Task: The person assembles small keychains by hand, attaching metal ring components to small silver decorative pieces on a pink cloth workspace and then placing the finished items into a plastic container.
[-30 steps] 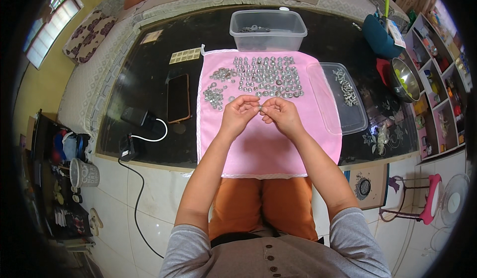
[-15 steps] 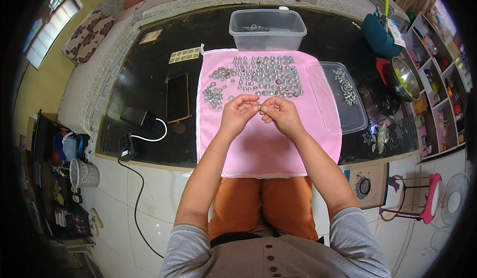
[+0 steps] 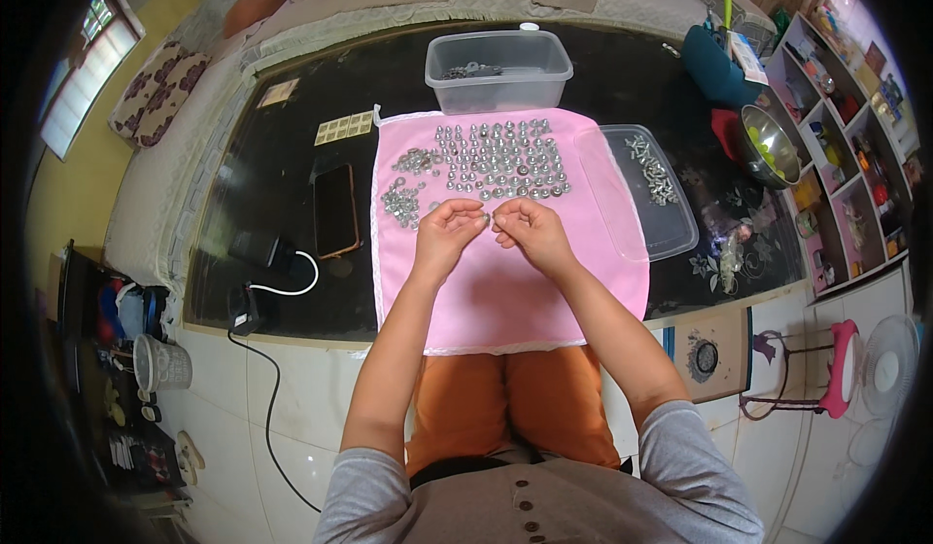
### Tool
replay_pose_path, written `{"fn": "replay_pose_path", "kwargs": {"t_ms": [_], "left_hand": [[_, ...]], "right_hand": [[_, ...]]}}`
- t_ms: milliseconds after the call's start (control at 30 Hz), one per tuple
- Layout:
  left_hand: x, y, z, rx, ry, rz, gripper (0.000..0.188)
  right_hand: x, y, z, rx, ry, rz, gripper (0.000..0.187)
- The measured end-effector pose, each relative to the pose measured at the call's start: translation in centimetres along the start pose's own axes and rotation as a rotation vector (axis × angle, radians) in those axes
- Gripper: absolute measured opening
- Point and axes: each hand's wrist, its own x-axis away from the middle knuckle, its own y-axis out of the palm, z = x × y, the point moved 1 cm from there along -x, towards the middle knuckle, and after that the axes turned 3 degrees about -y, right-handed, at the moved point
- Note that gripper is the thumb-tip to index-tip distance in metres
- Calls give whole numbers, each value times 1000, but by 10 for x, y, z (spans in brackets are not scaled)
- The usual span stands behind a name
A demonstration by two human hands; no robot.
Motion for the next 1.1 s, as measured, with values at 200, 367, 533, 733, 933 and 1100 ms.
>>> {"fn": "replay_pose_path", "kwargs": {"t_ms": [200, 367, 533, 733, 933, 1100], "left_hand": [[0, -1, -2, -44, -9, -22, 21], [-2, -1, -4, -112, -10, -54, 19], [-6, 9, 7, -255, -1, -98, 18], [-32, 55, 45, -527, 178, -181, 17], [-64, 95, 43, -775, 225, -360, 15], [-78, 109, 27, -959, 305, -465, 13]], "right_hand": [[19, -11, -20, 222, 91, -55, 11], [45, -27, -25, 436, 101, 12, 6], [47, -30, -17, 296, 64, 60, 9], [47, -31, -17, 371, 22, 26, 11], [49, -28, -25, 349, 27, 22, 11], [50, -26, -30, 292, 63, 28, 11]]}}
